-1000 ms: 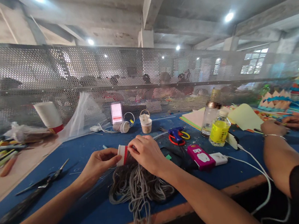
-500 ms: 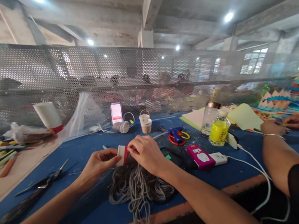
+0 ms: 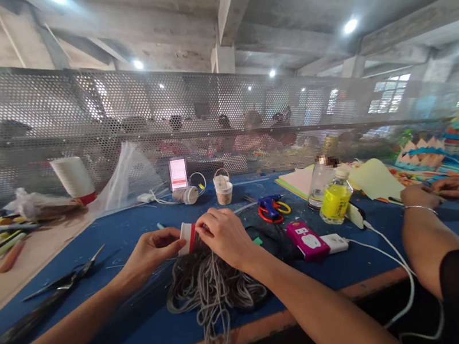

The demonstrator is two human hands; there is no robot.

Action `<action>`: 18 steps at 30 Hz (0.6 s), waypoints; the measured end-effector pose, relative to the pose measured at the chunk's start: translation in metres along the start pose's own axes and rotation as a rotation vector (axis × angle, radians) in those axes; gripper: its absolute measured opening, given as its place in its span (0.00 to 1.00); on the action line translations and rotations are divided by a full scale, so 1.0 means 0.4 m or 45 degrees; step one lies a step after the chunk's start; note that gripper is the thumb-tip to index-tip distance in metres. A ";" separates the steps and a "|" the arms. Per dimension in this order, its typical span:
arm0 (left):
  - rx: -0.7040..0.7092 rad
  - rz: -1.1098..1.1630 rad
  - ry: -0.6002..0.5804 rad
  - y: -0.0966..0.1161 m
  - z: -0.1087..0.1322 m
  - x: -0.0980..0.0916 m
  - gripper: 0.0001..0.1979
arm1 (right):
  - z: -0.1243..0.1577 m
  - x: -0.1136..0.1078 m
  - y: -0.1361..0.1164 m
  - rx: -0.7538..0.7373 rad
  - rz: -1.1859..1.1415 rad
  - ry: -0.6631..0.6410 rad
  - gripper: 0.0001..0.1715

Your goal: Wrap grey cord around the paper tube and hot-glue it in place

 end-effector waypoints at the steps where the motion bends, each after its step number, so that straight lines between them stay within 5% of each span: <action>1: 0.002 -0.002 -0.003 0.000 0.000 0.000 0.10 | 0.000 0.000 0.001 0.003 0.001 0.002 0.03; 18: 0.009 -0.005 0.001 0.007 0.001 0.001 0.11 | 0.001 0.000 0.001 0.009 0.003 -0.002 0.02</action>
Point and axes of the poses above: each hand's wrist, its own z-axis away from the middle knuckle, its own x-axis out of the palm, y = z × x, the point moved 4 cm from there along -z, towards the middle knuckle, and after that the axes turned 11 degrees about -z, right-handed, at the moved point
